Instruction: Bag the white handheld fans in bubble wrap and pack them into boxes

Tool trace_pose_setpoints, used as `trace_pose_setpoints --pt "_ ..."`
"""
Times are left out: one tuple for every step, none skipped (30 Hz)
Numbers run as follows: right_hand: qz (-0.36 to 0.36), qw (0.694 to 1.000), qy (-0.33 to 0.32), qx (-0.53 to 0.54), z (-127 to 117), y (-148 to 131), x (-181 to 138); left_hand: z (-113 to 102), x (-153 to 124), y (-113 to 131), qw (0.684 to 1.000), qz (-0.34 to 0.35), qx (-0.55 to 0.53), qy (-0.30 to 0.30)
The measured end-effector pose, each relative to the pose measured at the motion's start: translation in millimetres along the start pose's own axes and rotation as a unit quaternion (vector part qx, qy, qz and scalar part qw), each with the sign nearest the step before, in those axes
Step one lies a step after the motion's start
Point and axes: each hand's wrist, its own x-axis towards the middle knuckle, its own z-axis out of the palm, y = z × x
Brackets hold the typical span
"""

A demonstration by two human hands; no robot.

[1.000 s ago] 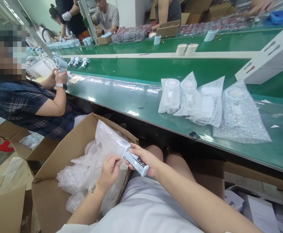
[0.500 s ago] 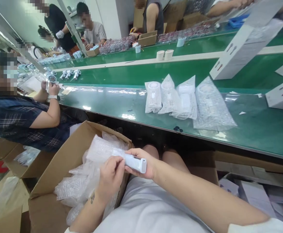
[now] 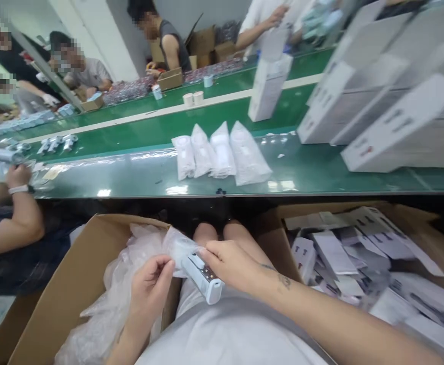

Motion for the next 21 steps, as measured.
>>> trace_pose_setpoints --pt "-0.035 0.999 0.027 -0.018 -10.4 2.4 -12.0 2.2 2.0 6.0 1.0 0.008 -0.003 -0.008" --pt "-0.063 0.996 0.055 -0.013 -19.6 3.9 -25.0 4.8 4.6 13.2 1.0 0.02 -0.004 -0.017" --pt "-0.085 0.993 0.082 0.008 -27.6 4.6 -38.6 8.0 7.5 21.6 0.999 0.033 -0.004 -0.027" --pt "-0.104 0.988 0.107 0.035 -34.5 4.5 -52.3 11.9 10.5 31.3 0.998 0.044 -0.005 -0.037" --pt "-0.118 0.983 0.126 0.062 -40.5 3.7 -65.7 16.5 13.4 41.8 0.998 0.051 -0.008 -0.045" --pt "-0.128 0.978 0.142 0.082 -46.1 2.7 -78.5 21.6 16.1 53.0 0.997 0.053 -0.013 -0.053" --pt "-0.134 0.974 0.159 0.094 -51.7 1.6 -90.4 27.0 18.6 64.1 0.997 0.048 -0.021 -0.058" --pt "-0.14 0.969 0.177 0.101 -57.5 1.0 -101.3 32.7 21.3 74.7 0.997 0.038 -0.029 -0.062" --pt "-0.145 0.964 0.194 0.107 -63.6 1.2 -111.1 38.6 24.5 84.1 0.997 0.024 -0.038 -0.066" --pt "-0.152 0.958 0.215 0.113 -70.1 2.6 -119.6 44.7 28.6 92.0 0.996 0.011 -0.052 -0.075" --pt "-0.16 0.951 0.236 0.121 -76.3 5.6 -126.6 51.4 33.9 98.0 0.993 -0.004 -0.076 -0.089" --pt "-0.173 0.943 0.252 0.128 -81.8 10.4 -131.9 59.0 40.3 102.0 0.988 -0.023 -0.111 -0.107" --pt "-0.19 0.936 0.263 0.135 -85.9 17.1 -135.2 67.9 47.2 104.0 0.978 -0.052 -0.155 -0.131" --pt "-0.208 0.929 0.274 0.137 -88.0 25.4 -136.3 78.5 54.1 104.1 0.962 -0.098 -0.201 -0.159" --pt "-0.228 0.92 0.288 0.135 -87.7 35.2 -135.2 90.8 60.2 102.3 0.94 -0.159 -0.238 -0.188" --pt "-0.249 0.911 0.303 0.125 -85.0 45.9 -131.8 104.7 64.8 98.9 0.914 -0.229 -0.255 -0.217" --pt "-0.272 0.903 0.315 0.108 -80.3 57.2 -126.3 119.8 67.5 94.2 0.889 -0.293 -0.254 -0.244" --pt "-0.296 0.896 0.321 0.083 -74.5 68.5 -119.3 135.4 68.5 88.6 0.87 -0.341 -0.238 -0.265" --pt "-0.317 0.894 0.313 0.054 -68.4 79.6 -111.4 151.0 68.3 82.4 0.859 -0.368 -0.218 -0.282" --pt "-0.34 0.892 0.296 0.033 -63.5 90.5 -103.8 165.8 67.7 76.3 0.856 -0.374 -0.201 -0.294" --pt "-0.36 0.892 0.273 0.027 -60.8 101.5 -97.5 179.5 67.3 70.6 0.857 -0.368 -0.19 -0.306"
